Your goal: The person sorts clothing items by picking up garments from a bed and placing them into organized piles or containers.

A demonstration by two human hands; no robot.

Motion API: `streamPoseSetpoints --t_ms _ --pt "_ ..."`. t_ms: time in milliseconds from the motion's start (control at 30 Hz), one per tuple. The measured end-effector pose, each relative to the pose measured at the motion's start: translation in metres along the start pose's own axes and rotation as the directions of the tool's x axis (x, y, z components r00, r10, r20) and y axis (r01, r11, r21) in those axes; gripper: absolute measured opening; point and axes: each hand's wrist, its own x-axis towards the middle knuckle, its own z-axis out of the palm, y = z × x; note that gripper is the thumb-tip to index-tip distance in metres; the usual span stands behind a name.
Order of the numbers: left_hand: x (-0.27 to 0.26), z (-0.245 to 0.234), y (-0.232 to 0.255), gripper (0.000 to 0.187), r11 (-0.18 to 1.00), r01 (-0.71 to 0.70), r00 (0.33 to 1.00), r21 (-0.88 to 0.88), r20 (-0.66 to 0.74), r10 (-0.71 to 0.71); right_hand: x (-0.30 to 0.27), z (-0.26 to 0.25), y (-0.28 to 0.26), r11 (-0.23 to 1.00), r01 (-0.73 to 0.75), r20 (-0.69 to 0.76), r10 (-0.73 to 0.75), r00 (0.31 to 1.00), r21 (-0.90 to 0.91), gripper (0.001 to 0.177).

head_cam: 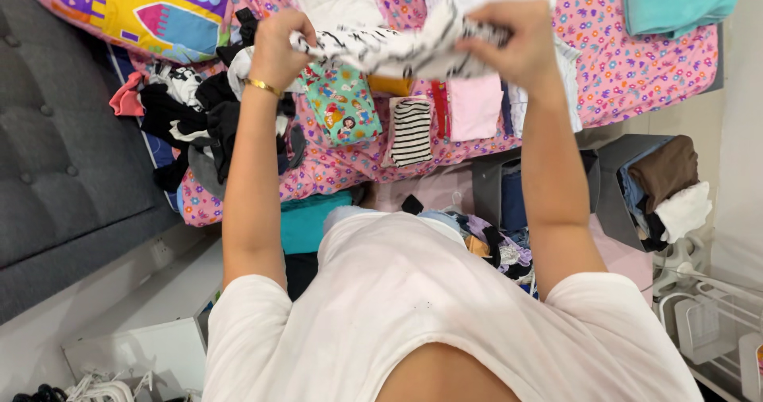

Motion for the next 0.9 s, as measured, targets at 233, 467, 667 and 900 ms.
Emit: streamPoseSetpoints --t_ms 233,467,667,900 --pt "-0.109 0.08 -0.056 0.027 0.99 0.118 0.99 0.083 -0.084 -0.111 -0.083 0.135 0.011 0.96 -0.095 0.25 0.027 0.968 0.264 0.036" --pt "-0.234 0.163 -0.126 0.025 0.9 0.41 0.903 0.15 0.074 -0.424 -0.128 0.234 0.055 0.935 -0.317 0.483 0.206 0.851 0.159 0.037" --pt "-0.27 0.161 -0.142 0.022 0.82 0.534 0.81 0.206 0.153 -0.566 -0.073 0.285 0.151 0.915 -0.348 0.527 0.197 0.827 0.205 0.042" --pt "-0.29 0.181 -0.151 0.031 0.769 0.618 0.775 0.164 0.04 -0.631 0.034 0.352 0.223 0.933 -0.356 0.283 0.325 0.902 0.061 0.038"
